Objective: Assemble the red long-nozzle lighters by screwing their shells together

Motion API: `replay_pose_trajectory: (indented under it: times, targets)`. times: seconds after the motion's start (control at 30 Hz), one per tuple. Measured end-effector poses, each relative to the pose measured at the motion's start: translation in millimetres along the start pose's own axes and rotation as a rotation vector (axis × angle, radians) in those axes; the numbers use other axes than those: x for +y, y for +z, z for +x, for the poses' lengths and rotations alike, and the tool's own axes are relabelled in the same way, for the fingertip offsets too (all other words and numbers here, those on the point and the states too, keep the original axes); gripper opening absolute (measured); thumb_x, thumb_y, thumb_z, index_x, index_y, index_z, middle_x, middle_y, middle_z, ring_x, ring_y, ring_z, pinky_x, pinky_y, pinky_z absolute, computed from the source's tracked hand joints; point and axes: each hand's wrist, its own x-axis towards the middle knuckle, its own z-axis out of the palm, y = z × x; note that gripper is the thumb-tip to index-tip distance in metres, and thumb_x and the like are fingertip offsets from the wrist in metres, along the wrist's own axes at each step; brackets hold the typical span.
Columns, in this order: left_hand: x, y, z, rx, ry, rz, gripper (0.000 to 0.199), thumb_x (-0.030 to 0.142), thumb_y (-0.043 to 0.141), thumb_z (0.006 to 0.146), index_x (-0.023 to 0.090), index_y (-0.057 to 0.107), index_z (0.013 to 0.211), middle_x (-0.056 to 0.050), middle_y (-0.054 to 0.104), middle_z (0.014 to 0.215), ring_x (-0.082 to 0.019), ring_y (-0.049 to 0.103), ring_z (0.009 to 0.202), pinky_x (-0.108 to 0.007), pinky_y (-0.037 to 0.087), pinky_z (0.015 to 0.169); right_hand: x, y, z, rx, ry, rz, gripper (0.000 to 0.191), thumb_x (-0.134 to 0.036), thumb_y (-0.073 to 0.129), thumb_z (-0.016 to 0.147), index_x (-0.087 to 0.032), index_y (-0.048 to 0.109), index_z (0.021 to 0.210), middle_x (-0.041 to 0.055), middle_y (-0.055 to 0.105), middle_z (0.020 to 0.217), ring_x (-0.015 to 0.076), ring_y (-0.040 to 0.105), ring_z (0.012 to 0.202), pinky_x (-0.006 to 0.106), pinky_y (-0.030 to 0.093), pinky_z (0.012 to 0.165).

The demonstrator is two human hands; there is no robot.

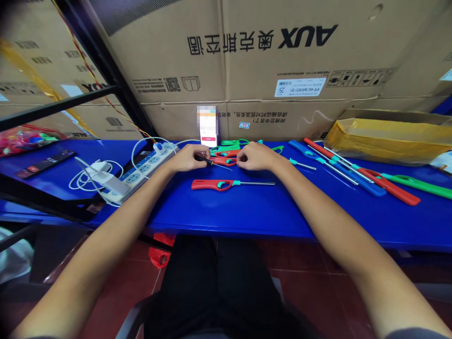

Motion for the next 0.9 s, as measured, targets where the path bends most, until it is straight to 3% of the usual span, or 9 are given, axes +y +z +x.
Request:
replay_pose_trajectory:
  times: [0.5, 0.63, 0.73, 0.9]
  targets:
    - [0.4, 0.4, 1.0, 0.028, 0.021, 0.007, 0.015, 0.031, 0.068, 0.068, 0.021, 0.064, 0.079, 0.001, 0.066, 0.076, -0.016, 0.059, 0.074, -0.030, 0.047, 0.074, 1.5, 2.1, 1.1, 0.005, -0.013, 0.035, 0.022, -0.030, 0.066, 0.091, -0.026, 0.088, 0.092, 0.0064, 0.081, 0.081, 0.0219, 0.066, 0.070, 0.041, 0.042, 0.069]
    - [1.4, -0.5, 1.0, 0.042, 0.015, -0.002, 0.014, 0.029, 0.068, 0.068, 0.021, 0.062, 0.079, 0.002, 0.063, 0.074, -0.015, 0.056, 0.071, -0.029, 0.046, 0.072, 4.1, 3.8, 2.5, -0.007, -0.020, 0.143, 0.026, -0.032, 0.071, 0.091, -0.026, 0.090, 0.107, 0.0066, 0.083, 0.086, 0.0235, 0.071, 0.076, 0.040, 0.049, 0.073]
    - [1.4, -0.7, 1.4, 0.052, 0.016, -0.012, 0.015, 0.029, 0.067, 0.067, 0.021, 0.062, 0.078, 0.002, 0.063, 0.075, -0.015, 0.056, 0.072, -0.029, 0.046, 0.072, 5.8, 5.2, 3.2, -0.006, -0.028, 0.208, 0.026, -0.038, 0.075, 0.091, -0.025, 0.090, 0.108, 0.0061, 0.083, 0.088, 0.0231, 0.073, 0.079, 0.039, 0.051, 0.076]
    - [0.2, -0.5, 2.2, 0.098, 0.038, -0.014, 0.015, 0.029, 0.065, 0.067, 0.020, 0.063, 0.079, 0.000, 0.068, 0.081, -0.017, 0.060, 0.078, -0.031, 0.049, 0.079, 4.1, 10.7, 3.6, -0.027, 0.002, 0.452, 0.033, -0.046, 0.080, 0.088, -0.022, 0.087, 0.109, 0.0051, 0.081, 0.086, 0.0195, 0.071, 0.069, 0.038, 0.054, 0.073]
